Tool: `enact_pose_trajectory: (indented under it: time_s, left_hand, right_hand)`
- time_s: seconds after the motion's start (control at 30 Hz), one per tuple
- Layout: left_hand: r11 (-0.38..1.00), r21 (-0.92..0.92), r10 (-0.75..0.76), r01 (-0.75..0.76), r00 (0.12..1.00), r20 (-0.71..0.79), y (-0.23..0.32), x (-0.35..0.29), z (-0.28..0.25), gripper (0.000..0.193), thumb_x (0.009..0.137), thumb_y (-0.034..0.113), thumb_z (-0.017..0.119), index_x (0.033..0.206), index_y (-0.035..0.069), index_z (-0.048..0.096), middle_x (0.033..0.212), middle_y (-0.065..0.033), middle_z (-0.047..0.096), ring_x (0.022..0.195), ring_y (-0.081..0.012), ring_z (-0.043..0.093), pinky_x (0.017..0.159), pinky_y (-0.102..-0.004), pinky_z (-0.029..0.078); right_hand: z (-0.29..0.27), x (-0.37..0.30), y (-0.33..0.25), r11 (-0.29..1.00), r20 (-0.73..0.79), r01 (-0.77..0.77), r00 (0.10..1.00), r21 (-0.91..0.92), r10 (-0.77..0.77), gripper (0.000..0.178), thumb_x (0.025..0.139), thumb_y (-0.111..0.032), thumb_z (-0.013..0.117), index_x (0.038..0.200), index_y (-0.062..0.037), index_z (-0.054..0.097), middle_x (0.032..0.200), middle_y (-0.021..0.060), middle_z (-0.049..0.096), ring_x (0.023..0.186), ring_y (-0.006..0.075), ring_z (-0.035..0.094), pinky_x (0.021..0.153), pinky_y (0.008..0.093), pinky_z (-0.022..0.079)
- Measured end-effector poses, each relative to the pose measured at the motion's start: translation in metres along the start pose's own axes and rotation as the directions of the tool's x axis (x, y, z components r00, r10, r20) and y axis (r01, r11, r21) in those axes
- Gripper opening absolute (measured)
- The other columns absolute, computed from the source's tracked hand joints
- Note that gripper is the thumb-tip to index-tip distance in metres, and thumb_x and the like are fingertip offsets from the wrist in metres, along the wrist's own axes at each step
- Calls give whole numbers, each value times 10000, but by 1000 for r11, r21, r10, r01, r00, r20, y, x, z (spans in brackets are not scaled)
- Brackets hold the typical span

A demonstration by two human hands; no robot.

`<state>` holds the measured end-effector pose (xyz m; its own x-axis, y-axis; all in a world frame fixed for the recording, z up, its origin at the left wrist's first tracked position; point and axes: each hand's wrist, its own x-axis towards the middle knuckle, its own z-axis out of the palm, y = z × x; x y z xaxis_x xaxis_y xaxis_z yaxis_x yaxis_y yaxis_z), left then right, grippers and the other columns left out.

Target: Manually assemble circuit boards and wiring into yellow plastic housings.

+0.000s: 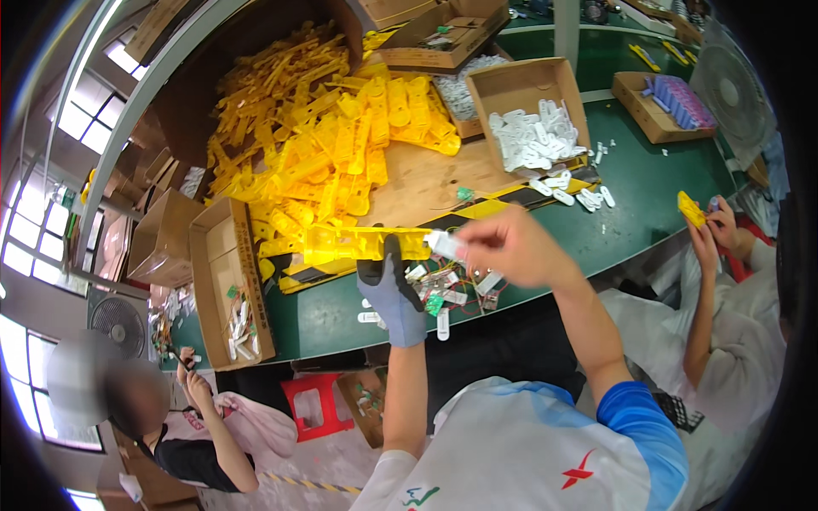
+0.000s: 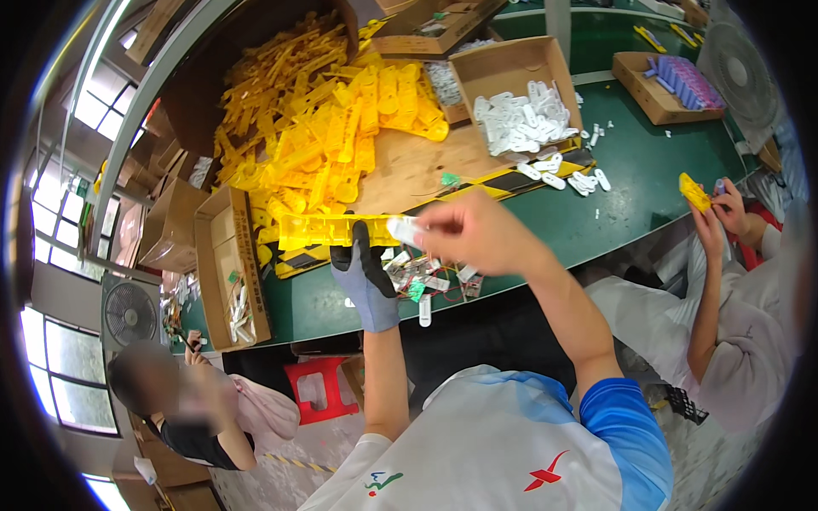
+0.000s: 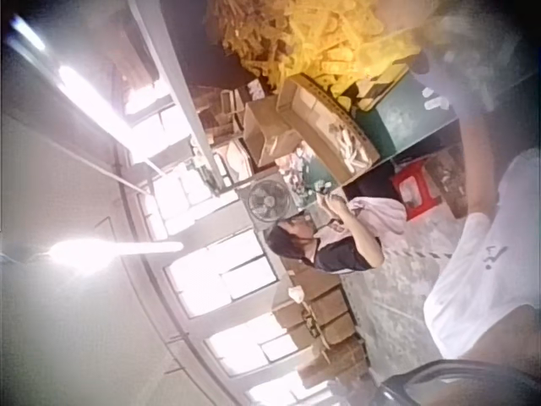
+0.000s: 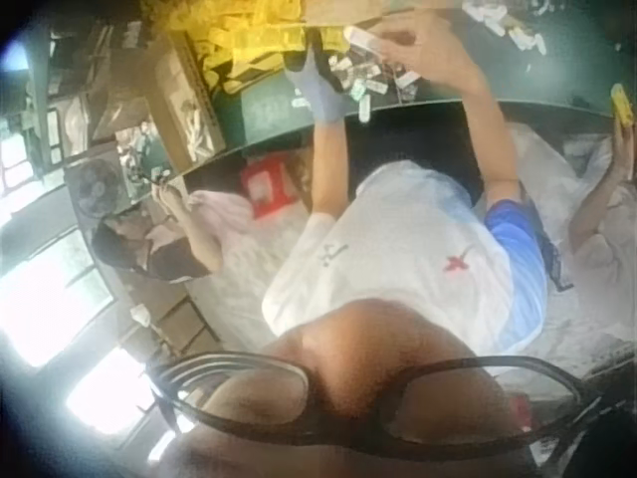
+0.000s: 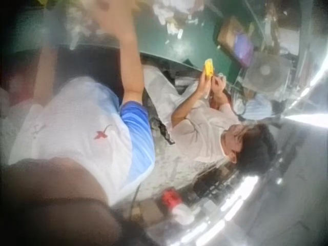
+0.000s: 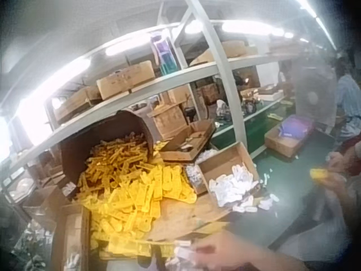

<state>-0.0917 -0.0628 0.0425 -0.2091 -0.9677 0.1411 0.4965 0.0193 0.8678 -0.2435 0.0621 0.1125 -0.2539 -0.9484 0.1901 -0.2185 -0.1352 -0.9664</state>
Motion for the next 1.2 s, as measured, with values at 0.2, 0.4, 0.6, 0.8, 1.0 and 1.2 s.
enact_pose_trajectory:
  time_s: [0.2, 0.4, 0.6, 0.8, 1.0, 1.2]
  left_hand:
    - [948, 296, 123, -112, 992, -19, -3, -41, -14, 687, 752, -173, 631, 1340, 38, 344, 1256, -139, 511, 1091, -226, 559, 957, -361, 484]
    - [999, -41, 20, -14, 987, 157, 4, -49, -12, 447, 855, -32, 639, 1270, 23, 485, 1224, -106, 575, 1087, -220, 581, 962, -362, 473]
    - [911, -194, -312, 365, 915, 258, 19, -56, 5, 418, 942, 158, 604, 1313, 10, 481, 1278, -132, 561, 1126, -239, 574, 995, -365, 448]
    - [928, -66, -329, 367, 888, 321, 10, -52, -2, 447, 921, 69, 615, 1346, 3, 490, 1289, -134, 566, 1130, -225, 572, 968, -358, 460]
    - [962, 167, -258, 217, 923, 285, 9, -56, 2, 456, 895, 43, 642, 1323, 34, 485, 1255, -113, 585, 1146, -213, 559, 986, -352, 437]
    - [899, 238, -419, 367, 879, 228, 15, -52, 1, 499, 853, -21, 660, 1319, 2, 481, 1177, -105, 603, 1134, -203, 560, 943, -319, 469]
  right_hand:
    - [36, -19, 13, 965, -182, -68, 983, -253, 21, 181, 876, -135, 652, 926, 36, 687, 606, 73, 635, 518, 81, 554, 515, 251, 453]
    - [44, -24, 38, 946, -267, -7, 959, 324, 98, 356, 779, -112, 767, 1113, -21, 687, 831, 70, 685, 609, 78, 608, 557, 219, 483]
    - [41, -31, 65, 976, -328, 198, 931, 90, -159, 342, 749, -76, 778, 1068, 15, 694, 745, 71, 677, 582, 59, 605, 549, 198, 474]
    - [45, -34, 81, 971, -435, 147, 899, 187, -52, 248, 744, -109, 804, 933, 7, 695, 718, 19, 654, 577, 31, 524, 511, 194, 409]
    - [45, -38, 87, 963, -417, 33, 905, 266, 85, 230, 767, -178, 806, 802, -7, 657, 644, -15, 587, 574, 30, 463, 518, 207, 382]
    - [50, -39, 96, 947, -453, 210, 888, 242, -81, 264, 814, -209, 761, 789, 1, 603, 676, 15, 591, 629, 70, 503, 588, 236, 423]
